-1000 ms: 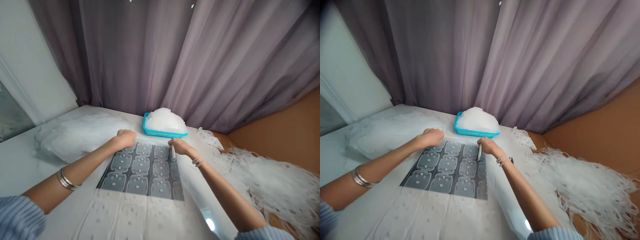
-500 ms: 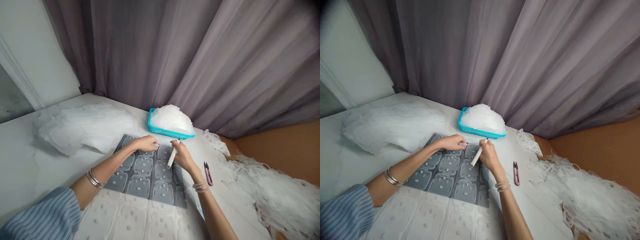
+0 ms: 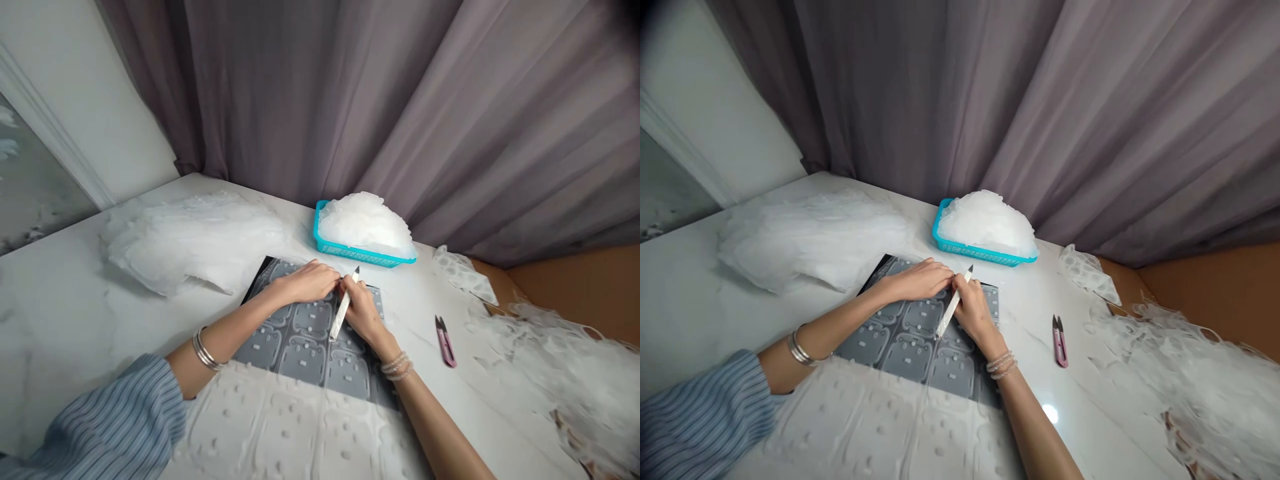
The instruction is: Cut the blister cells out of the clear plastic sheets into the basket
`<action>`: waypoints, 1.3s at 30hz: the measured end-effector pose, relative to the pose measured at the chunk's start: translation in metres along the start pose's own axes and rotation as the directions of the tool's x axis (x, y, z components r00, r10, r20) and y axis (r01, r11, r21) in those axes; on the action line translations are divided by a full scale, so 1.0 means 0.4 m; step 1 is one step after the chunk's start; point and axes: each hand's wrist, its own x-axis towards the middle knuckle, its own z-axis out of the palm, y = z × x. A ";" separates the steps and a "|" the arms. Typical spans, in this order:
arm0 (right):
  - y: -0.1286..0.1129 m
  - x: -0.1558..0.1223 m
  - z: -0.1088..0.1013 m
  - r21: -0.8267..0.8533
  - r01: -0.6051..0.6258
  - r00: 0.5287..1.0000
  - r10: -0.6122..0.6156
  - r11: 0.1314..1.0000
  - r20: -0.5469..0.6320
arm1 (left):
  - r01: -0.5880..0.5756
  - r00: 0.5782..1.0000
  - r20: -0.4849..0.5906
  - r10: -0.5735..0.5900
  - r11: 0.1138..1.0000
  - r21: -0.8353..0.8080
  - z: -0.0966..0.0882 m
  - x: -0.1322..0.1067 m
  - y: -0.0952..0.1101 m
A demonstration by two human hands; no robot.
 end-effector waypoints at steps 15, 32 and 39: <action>-0.005 0.012 0.034 0.113 -0.180 0.978 0.190 0.977 -0.085 | -0.067 0.997 0.008 0.071 0.970 -0.232 0.018 0.013 -0.060; -0.006 0.019 -0.008 0.441 -0.181 0.971 0.230 0.879 -0.060 | 0.114 0.990 -0.047 -0.131 0.959 -0.260 0.011 0.014 -0.044; -0.008 0.025 0.005 0.401 -0.182 0.964 0.243 0.898 -0.107 | 0.145 0.979 -0.111 -0.172 0.966 -0.216 0.011 0.018 -0.021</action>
